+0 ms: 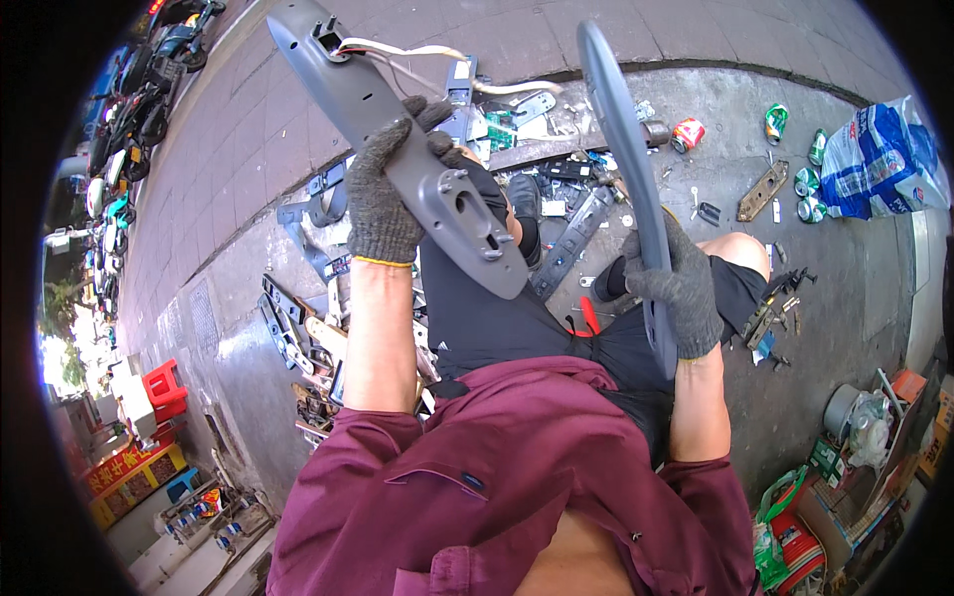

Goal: The person sits on the ground and disassembles electronic components using a power drill and pliers. They remove screws from a plastic housing, separate parts, and manipulate internal components.

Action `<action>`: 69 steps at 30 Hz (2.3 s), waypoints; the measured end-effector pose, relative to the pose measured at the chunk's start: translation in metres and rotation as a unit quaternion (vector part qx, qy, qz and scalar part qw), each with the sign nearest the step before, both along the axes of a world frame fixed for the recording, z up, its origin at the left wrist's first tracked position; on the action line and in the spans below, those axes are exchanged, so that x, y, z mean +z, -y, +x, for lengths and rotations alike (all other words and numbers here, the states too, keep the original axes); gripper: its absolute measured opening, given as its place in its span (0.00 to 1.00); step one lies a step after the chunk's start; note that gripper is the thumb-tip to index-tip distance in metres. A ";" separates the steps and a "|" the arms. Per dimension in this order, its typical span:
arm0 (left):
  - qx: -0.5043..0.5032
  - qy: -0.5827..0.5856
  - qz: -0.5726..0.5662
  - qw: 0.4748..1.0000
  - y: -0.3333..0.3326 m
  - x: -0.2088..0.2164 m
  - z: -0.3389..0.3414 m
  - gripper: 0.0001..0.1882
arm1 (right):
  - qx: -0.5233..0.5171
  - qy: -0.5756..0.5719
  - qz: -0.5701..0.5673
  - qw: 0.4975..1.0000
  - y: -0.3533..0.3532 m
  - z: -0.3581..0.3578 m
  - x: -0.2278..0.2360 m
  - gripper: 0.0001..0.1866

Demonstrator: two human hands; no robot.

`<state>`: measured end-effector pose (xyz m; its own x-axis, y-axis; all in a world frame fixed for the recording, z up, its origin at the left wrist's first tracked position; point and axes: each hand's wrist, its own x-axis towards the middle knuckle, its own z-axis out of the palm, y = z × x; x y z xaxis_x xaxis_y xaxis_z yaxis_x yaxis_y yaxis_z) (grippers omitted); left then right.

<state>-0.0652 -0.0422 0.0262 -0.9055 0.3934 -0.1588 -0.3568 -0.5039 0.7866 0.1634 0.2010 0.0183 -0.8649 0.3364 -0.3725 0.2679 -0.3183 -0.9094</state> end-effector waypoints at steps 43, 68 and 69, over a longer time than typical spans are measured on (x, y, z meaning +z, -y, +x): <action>-0.187 0.181 0.037 0.965 -0.067 -0.029 0.057 0.27 | 0.038 -0.130 0.419 0.898 0.001 -0.061 0.023 0.24; -0.288 0.146 0.024 0.946 -0.106 -0.071 0.027 0.43 | -0.206 0.186 0.274 0.921 -0.190 0.117 -0.187 0.23; -0.285 0.136 0.013 0.949 -0.104 -0.068 0.026 0.40 | -0.153 0.237 0.229 0.931 -0.183 0.137 -0.232 0.23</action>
